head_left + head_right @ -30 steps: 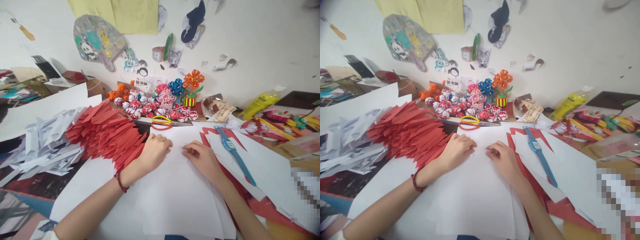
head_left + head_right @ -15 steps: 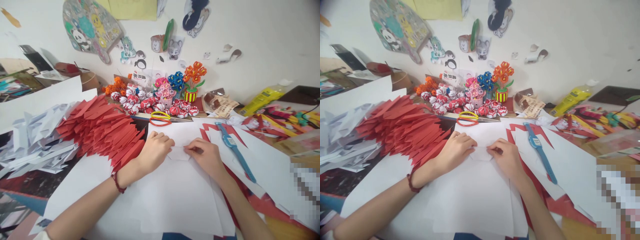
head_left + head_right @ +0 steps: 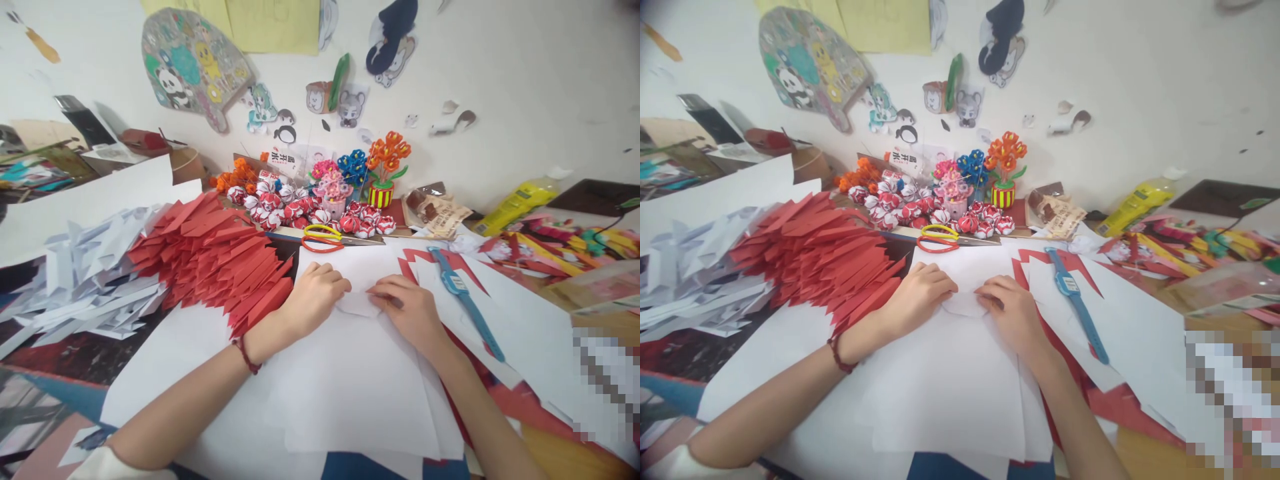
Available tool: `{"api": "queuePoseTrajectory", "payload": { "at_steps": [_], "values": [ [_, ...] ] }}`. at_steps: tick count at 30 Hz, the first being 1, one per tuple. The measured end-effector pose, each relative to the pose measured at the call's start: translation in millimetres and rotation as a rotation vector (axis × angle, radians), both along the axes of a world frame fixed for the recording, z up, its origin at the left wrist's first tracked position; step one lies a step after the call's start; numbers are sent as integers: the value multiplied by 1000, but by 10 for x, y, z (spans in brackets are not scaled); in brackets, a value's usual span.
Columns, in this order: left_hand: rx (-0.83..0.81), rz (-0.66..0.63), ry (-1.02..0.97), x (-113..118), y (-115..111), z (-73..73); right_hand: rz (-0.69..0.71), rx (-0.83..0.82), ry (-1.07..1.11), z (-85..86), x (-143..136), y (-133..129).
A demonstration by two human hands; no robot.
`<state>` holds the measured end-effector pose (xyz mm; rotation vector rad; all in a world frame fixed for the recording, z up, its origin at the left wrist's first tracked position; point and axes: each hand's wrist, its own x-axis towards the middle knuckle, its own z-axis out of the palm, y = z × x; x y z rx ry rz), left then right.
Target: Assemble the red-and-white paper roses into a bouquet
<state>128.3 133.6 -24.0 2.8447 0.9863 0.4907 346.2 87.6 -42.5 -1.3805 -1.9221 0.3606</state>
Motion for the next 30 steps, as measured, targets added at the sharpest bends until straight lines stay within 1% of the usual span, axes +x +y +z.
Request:
{"api": "queuePoseTrajectory", "payload": {
  "at_steps": [4, 7, 12, 15, 22, 30],
  "values": [
    [35, -23, 34, 3, -29, -9, 97, 111, -73, -27, 4, -13],
    [78, -63, 92, 4, -59, 2, 128, 176, -137, -30, 12, -25],
    [213, -139, 164, -7, -90, 16, 142, 220, -337, 51, -12, -58],
    [256, -159, 205, -16, -87, 32, 155, 252, -469, 103, -26, -79],
    [298, -198, 254, -5, -90, 71, 164, 278, -627, 73, 2, -101],
    [238, -165, 297, 1, -111, 116, 173, 358, -701, 103, -48, -130]
  ]
}}
